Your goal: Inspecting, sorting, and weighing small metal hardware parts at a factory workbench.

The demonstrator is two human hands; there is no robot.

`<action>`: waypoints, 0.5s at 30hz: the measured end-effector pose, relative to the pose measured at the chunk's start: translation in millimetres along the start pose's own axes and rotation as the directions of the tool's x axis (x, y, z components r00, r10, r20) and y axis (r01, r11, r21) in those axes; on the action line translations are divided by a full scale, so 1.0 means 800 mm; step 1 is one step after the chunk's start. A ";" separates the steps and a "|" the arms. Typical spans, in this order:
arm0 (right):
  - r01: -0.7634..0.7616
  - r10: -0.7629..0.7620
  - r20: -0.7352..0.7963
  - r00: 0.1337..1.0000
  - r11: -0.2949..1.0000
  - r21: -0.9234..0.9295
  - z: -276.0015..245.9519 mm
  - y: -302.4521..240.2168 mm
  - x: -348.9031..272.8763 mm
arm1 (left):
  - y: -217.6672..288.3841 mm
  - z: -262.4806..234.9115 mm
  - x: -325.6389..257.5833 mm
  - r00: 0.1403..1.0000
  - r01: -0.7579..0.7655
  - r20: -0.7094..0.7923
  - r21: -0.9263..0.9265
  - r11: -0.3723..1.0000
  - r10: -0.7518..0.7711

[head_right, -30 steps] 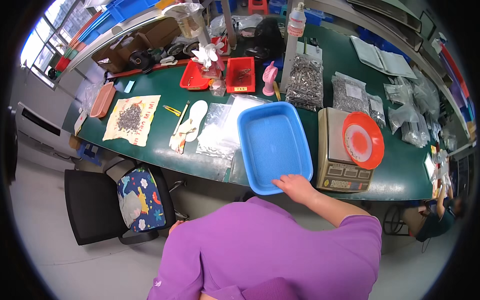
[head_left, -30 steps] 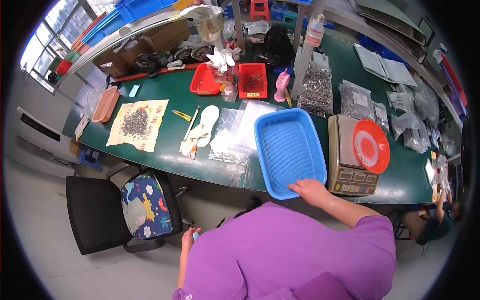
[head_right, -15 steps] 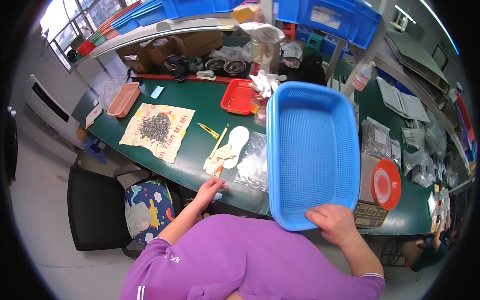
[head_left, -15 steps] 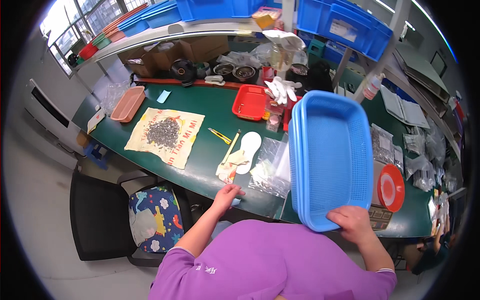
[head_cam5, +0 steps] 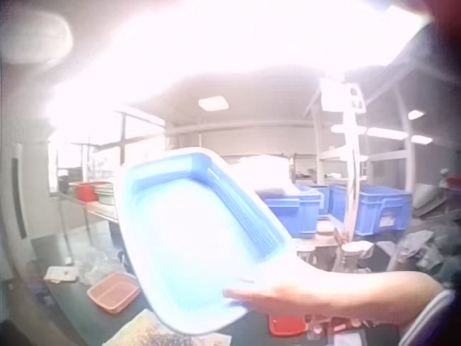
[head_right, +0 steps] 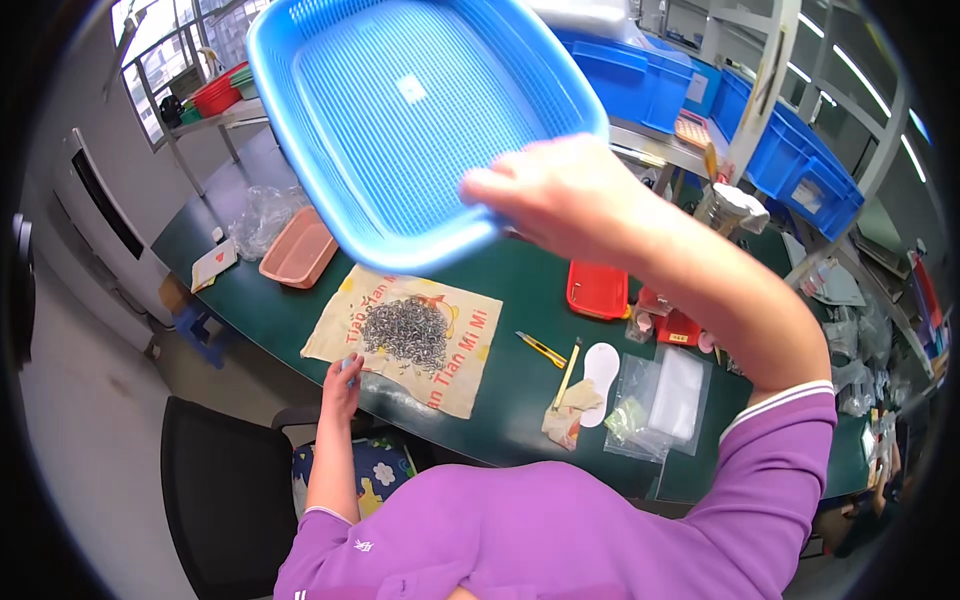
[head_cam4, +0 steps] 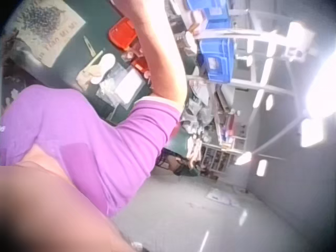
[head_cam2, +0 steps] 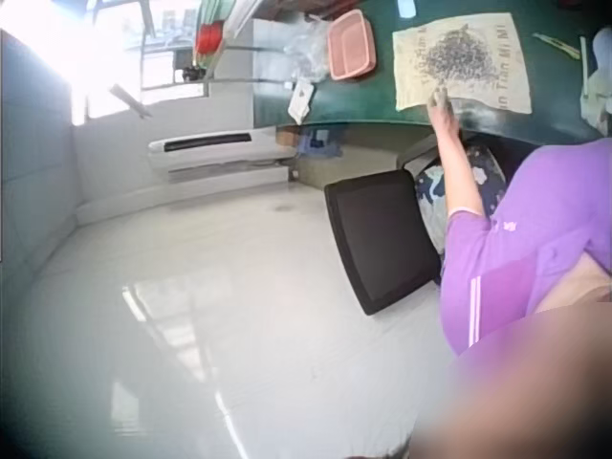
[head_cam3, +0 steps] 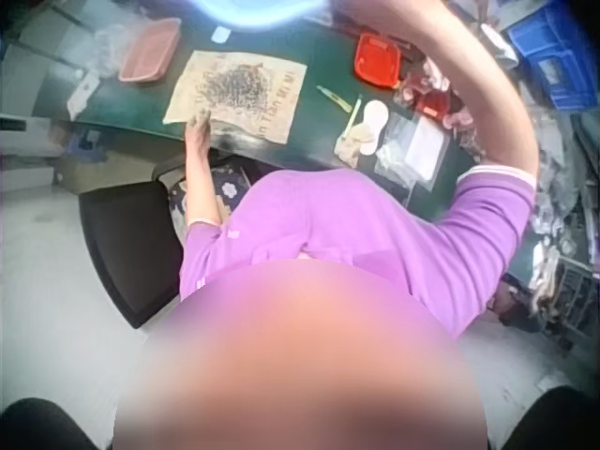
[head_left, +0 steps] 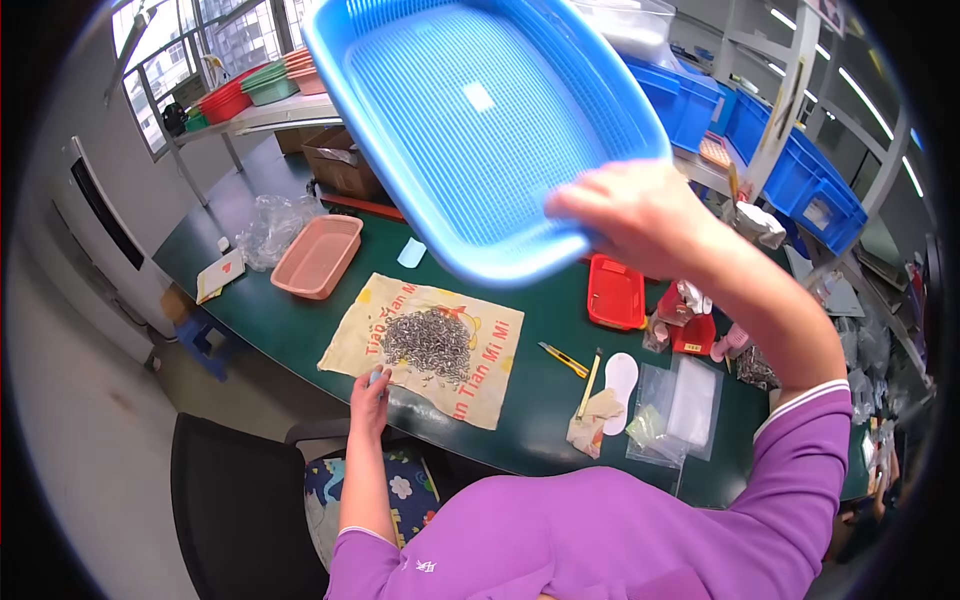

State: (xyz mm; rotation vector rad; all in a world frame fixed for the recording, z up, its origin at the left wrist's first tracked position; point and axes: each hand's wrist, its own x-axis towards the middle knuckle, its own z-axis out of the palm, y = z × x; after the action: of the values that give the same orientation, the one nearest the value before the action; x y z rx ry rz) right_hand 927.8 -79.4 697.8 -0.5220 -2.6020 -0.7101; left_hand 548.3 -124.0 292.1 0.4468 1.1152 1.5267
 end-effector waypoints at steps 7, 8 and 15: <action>-0.413 0.380 -0.166 0.910 0.873 -0.260 0.089 0.225 0.245 | -0.019 -0.156 -0.031 0.972 -0.093 -0.235 -0.362 0.927 0.005; -0.510 0.491 -0.139 0.860 0.818 -0.265 0.097 0.250 0.258 | -0.029 -0.177 -0.040 0.957 -0.040 -0.281 -0.385 0.922 -0.076; -0.441 0.561 0.151 0.814 0.767 -0.466 0.160 0.341 0.263 | -0.085 -0.283 -0.090 0.832 0.091 -0.474 -0.398 0.913 -0.290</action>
State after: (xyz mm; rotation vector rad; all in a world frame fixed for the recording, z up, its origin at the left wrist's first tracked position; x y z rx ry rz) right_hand 835.0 261.2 800.9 -1.4978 -2.3561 -1.0496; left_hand 429.9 -286.3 148.2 -0.3604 1.2066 1.6690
